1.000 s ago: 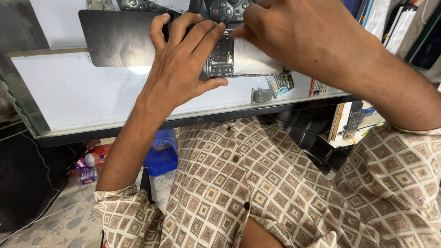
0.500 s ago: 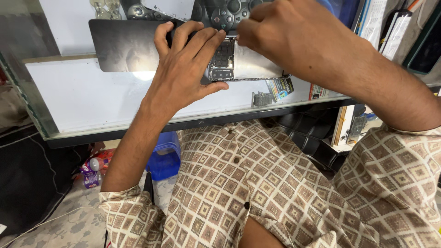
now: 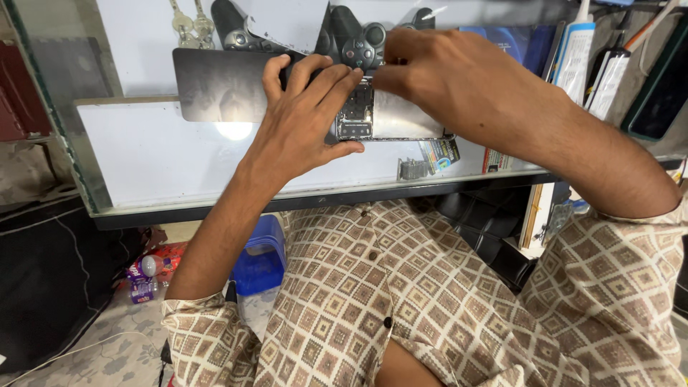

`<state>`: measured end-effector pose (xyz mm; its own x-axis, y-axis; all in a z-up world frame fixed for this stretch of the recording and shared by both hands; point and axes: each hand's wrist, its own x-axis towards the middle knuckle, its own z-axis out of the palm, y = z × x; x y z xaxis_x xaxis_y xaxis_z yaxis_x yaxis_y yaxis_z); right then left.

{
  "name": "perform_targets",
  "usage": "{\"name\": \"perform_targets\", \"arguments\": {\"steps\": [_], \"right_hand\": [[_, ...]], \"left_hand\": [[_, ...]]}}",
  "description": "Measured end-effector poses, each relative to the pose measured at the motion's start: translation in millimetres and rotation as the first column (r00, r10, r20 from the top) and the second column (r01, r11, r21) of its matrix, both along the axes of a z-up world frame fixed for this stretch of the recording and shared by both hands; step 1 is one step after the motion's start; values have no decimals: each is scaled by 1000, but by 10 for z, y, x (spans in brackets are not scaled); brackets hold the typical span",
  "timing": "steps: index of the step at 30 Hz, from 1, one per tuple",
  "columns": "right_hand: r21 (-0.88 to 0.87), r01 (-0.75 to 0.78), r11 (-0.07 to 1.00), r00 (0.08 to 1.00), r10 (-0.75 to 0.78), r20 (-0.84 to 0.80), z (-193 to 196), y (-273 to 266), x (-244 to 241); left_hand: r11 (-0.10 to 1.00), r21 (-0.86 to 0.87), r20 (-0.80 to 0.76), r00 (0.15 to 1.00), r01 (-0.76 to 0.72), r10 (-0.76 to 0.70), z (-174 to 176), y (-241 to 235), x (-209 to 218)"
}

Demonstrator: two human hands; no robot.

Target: The person applies liquid adhesive to the edges of a smartphone back cover using a bottle and a metal spatula. They then use a screwdriver to remove screws from the phone's internal frame.

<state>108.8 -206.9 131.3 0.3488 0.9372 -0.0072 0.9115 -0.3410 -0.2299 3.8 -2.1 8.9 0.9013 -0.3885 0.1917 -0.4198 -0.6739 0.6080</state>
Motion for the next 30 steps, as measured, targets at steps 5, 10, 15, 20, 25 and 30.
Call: {"name": "perform_targets", "arguments": {"steps": [5,10,15,20,25,30], "right_hand": [[-254,65,965,994,-84,-66,1,24,35],[-256,67,964,995,-84,-57,37,20,40],[-124,17,992,995,-29,-100,-5,31,54],[-195,21,981,999,-25,-21,13,1,59],[-156,16,988,998,-25,-58,8,33,51],[-87,-4,996,999,1,-34,24,-25,56]], "left_hand": [[1000,8,-2,1000,-1,1,-8,3,-5],[1000,3,2,1000,-4,3,-19,-7,5],[1000,11,2,1000,5,-5,-5,-2,4],[1000,13,7,1000,3,-3,7,7,6],[1000,16,2,1000,1,-2,15,1,7],[1000,15,13,1000,0,0,18,5,4]]}}
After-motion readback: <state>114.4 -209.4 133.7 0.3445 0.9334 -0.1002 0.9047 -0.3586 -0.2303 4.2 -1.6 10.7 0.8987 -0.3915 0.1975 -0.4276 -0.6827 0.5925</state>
